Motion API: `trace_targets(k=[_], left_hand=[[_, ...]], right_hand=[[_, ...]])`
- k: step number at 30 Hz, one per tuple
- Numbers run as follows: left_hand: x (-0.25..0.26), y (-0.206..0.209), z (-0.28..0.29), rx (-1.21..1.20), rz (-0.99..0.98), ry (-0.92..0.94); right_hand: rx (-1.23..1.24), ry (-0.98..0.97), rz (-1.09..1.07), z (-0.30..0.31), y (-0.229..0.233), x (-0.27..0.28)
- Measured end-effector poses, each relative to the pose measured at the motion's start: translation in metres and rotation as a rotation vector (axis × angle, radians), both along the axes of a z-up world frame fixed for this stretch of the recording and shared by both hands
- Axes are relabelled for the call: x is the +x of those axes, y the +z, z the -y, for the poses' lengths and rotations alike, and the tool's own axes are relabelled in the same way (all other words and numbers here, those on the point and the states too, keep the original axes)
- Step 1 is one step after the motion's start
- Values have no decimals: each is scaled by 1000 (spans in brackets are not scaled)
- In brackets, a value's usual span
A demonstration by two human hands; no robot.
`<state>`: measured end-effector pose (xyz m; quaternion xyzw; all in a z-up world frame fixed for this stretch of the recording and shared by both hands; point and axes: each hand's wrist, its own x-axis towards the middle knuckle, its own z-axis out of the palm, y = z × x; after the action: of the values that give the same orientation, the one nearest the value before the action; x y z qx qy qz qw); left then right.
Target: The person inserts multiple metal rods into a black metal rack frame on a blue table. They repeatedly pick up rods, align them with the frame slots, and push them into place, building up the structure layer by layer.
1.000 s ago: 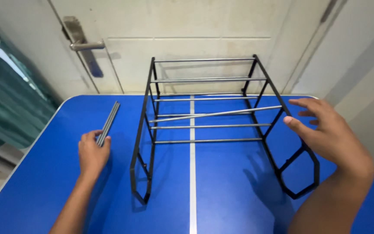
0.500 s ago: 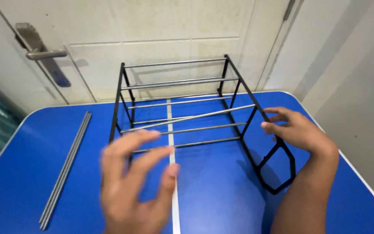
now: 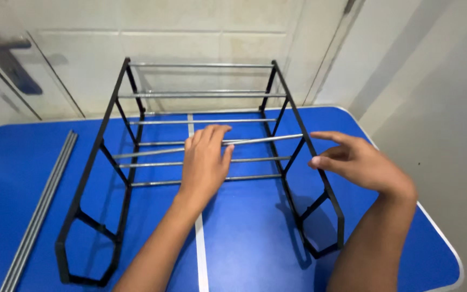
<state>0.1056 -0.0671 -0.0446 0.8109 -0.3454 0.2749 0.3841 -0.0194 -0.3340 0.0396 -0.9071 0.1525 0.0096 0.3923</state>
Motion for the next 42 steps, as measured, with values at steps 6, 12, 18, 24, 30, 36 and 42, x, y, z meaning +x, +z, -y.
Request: trace_targets(k=[6, 12, 18, 24, 30, 36, 42], left_hand=[[21, -16, -11, 56, -136, -66], [21, -5, -22, -39, -191, -164], [23, -3, -26, -78, -100, -189], [33, -10, -28, -23, -4, -178], [36, -14, -27, 35, 65, -156], [38, -20, -26, 68, 98, -131], [42, -30, -24, 123, 83, -120]], right_hand=[[-36, -22, 75, 4, -16, 19], [-108, -22, 204, 1, -27, 34], [-133, -104, 153, -4, -24, 33], [-99, -101, 170, -8, -23, 34], [-110, -95, 175, -11, -20, 34], [-112, -102, 185, -13, -21, 34], [-68, -86, 230, -9, -27, 36]])
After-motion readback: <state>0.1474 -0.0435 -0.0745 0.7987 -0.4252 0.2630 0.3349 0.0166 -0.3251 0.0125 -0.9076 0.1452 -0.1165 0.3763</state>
